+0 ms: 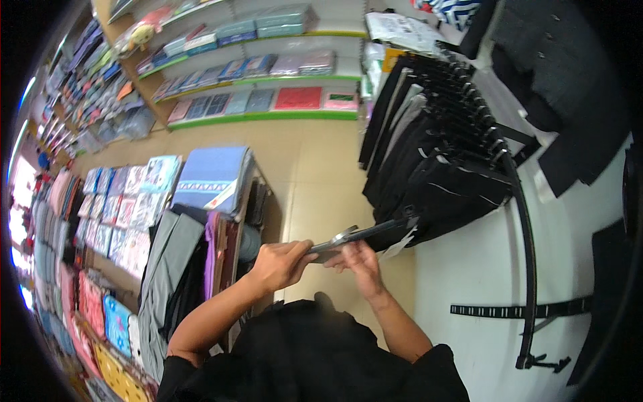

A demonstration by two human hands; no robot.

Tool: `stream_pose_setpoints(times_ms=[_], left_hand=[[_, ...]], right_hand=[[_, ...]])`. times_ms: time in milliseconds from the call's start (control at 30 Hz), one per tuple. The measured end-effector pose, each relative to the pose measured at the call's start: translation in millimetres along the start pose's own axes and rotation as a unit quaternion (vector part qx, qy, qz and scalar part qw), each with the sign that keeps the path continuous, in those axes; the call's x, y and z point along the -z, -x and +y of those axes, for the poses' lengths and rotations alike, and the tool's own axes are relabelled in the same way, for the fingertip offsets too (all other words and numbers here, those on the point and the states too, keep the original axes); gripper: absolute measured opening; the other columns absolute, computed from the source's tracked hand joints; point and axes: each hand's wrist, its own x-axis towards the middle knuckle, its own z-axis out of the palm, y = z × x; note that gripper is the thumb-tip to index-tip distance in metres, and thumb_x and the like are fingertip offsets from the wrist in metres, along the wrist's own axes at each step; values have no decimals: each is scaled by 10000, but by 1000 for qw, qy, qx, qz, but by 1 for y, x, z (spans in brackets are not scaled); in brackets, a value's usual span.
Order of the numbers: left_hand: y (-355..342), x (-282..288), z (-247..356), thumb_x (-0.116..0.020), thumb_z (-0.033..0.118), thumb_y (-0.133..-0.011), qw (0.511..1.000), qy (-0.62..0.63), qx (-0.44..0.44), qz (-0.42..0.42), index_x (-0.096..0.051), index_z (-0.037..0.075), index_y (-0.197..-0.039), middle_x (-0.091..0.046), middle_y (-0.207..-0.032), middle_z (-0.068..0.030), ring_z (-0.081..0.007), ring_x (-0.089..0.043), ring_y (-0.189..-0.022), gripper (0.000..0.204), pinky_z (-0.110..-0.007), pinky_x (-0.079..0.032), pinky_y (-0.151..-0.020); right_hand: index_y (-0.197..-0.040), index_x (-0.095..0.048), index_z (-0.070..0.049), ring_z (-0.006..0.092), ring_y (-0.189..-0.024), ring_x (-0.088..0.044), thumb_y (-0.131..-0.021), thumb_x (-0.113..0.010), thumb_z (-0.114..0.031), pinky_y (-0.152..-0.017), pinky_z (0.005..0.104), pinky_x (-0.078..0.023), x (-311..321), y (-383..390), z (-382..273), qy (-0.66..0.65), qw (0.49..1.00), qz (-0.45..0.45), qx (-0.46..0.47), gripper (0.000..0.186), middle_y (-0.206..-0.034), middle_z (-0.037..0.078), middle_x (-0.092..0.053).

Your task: The person is putting pants onto hangers and then hanging them on a rack in a clothing store.

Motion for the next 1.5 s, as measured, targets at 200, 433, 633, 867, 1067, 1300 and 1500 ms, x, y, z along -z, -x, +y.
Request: stream_pose_setpoints(times_ms=[200, 433, 633, 867, 1067, 1300, 1500], left_hand=[[-10, -3, 11, -771, 236, -978, 999, -17, -21, -46, -692, 61, -1139, -704, -815, -100, -317, -718, -673, 250, -422, -560, -571], [-1, 27, 6, -751, 164, -976, 996, 48, 28, 70, -710, 40, -1225, -769, -1182, -169, -347, -770, -1016, 281, -418, -618, -869], [70, 25, -35, -691, 162, -1032, 978, 95, 184, 37, -722, 15, -1166, -767, -1032, -190, -353, -772, -897, 202, -409, -603, -799], [156, 15, -64, -651, 196, -1067, 942, 111, 316, -15, -734, -26, -1095, -751, -879, -200, -291, -766, -796, 239, -376, -574, -748], [202, 8, -79, -659, 209, -1060, 928, 101, 360, 3, -748, -21, -1064, -756, -868, -205, -311, -772, -801, 246, -394, -577, -747], [224, 10, -72, -680, 228, -1040, 918, 64, 391, -33, -760, -2, -1063, -756, -868, -216, -346, -767, -795, 244, -417, -576, -731], [226, 9, -60, -685, 244, -1032, 910, 55, 409, -34, -763, 1, -1048, -755, -857, -213, -362, -764, -802, 256, -431, -575, -728]], right_hand=[[-1402, -540, -23, 207, -953, -764, -1124, -590, -242, -762, 278, -512, 2, 13, 17, -22, 997, 71, 39, 358, -1333, 139, -693], [-1268, -615, -87, 170, -822, -747, -1105, -605, -297, -709, 268, -485, 19, 22, 9, -34, 971, 213, 104, 266, -1181, 112, -767], [-1188, -639, -89, 190, -759, -745, -1078, -649, -323, -647, 281, -475, 76, 19, -13, -77, 924, 341, 156, 258, -1004, 55, -741], [-987, -618, -136, 183, -754, -736, -1023, -736, -339, -623, 282, -466, 181, -7, -67, -107, 871, 437, 197, 238, -843, 15, -689], [-996, -657, -153, 162, -781, -716, -995, -762, -376, -663, 276, -463, 271, -29, -118, -105, 847, 480, 205, 246, -840, -6, -691], [-1003, -697, -131, 147, -778, -691, -980, -782, -359, -662, 270, -482, 328, -50, -140, -105, 825, 511, 218, 245, -862, 7, -706], [-1013, -701, -125, 169, -796, -676, -975, -769, -359, -675, 291, -482, 355, -62, -136, -124, 820, 522, 202, 247, -894, 19, -695]])
